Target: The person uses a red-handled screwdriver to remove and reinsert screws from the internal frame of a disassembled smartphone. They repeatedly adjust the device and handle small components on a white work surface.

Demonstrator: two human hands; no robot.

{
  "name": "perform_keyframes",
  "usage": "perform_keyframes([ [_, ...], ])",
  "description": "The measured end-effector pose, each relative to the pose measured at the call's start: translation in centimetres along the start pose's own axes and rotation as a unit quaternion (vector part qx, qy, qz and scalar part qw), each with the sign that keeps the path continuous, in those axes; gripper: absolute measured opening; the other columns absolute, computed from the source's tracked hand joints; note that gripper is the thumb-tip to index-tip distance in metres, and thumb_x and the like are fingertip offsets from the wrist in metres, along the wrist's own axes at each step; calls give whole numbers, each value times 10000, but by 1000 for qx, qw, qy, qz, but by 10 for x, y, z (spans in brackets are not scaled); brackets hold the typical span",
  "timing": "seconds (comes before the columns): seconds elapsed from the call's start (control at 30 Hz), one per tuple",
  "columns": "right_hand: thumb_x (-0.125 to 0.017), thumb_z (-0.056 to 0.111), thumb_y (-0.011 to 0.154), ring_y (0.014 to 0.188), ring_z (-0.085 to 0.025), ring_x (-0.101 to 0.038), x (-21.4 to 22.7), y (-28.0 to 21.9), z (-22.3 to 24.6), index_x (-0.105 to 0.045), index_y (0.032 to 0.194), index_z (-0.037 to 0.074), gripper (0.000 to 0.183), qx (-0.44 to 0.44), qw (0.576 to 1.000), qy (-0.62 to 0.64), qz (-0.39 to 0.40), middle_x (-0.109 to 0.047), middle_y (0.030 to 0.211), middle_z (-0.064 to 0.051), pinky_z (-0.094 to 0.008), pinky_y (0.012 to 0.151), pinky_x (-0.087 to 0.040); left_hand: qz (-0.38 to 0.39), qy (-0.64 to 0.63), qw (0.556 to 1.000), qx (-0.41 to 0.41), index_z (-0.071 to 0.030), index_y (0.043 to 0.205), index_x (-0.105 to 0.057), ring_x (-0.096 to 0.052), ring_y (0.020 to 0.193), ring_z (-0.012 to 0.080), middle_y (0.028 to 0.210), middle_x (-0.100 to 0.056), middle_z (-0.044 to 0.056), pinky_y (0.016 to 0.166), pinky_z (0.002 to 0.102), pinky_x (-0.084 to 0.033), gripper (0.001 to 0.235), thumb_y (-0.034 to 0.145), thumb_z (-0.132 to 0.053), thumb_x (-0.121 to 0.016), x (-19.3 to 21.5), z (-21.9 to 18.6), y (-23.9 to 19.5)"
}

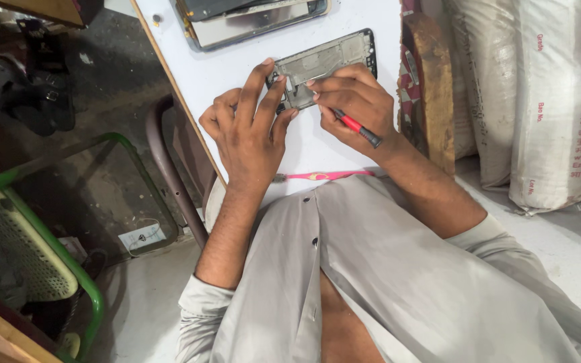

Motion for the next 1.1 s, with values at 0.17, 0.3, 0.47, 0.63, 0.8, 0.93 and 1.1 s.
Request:
perform_keyframes([
  [0.17,-794,-132,859,1028,-270,-661,0,-2,-1,-673,1032,24,263,-1,1000,-6,-6,-747,1187,-79,-353,883,-574,1,-3,1000,-1,-222,1334,-690,-514,1157,173,1546,-505,-119,1021,406,-283,485,917,-416,-847,-1,1,-4],
  [0.3,-791,-125,802,1008,-275,-664,-3,2,1,-678,1011,33,285,17,1000,16,4,-742,1155,-69,-368,867,-571,-10,-12,1000,-5,-224,1344,-687,-518,1194,158,1557,-491,-130,1045,404,-284,472,940,-408,-848,2,2,-2],
  [0.47,-786,-114,765,976,-279,-655,-6,-3,1,-671,983,37,289,26,1000,1,14,-753,1142,-79,-376,845,-552,-8,-13,1000,-6,-212,1339,-689,-508,1164,170,1553,-489,-120,1018,409,-280,490,925,-411,-861,-1,3,-1],
  [0.63,-784,-122,818,1004,-261,-653,-5,-4,-2,-676,1004,38,268,20,1000,-7,13,-752,1165,-67,-362,877,-546,-10,-11,1000,-13,-214,1345,-684,-503,1165,167,1564,-483,-122,1027,408,-286,493,933,-414,-865,-1,3,-3],
  [0.8,-790,-118,809,972,-263,-633,-6,-4,1,-670,992,33,266,22,1000,12,15,-751,1152,-69,-365,838,-540,-14,-6,1000,-25,-217,1363,-671,-502,1197,161,1581,-467,-123,1041,405,-288,488,960,-418,-858,-1,4,-6],
  [0.93,-799,-114,836,993,-266,-649,-8,-5,1,-666,1022,31,271,29,1000,1,-9,-742,1164,-65,-368,851,-557,-21,0,999,-26,-216,1369,-671,-496,1169,161,1580,-467,-115,1031,409,-285,497,947,-412,-844,-4,4,-5],
  [1.1,-795,-131,853,1009,-264,-656,-6,-6,-5,-657,1041,27,282,12,1000,13,0,-750,1188,-67,-362,866,-570,-18,-2,999,-34,-216,1379,-664,-491,1179,165,1598,-454,-111,1045,413,-283,489,977,-416,-857,-5,6,-8],
])
Point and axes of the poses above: each hand's wrist, its own y-axis towards the middle knuckle, its own x-axis out of the back of the hand, z = x × y, the point moved 5 cm from there along y, towards the middle knuckle
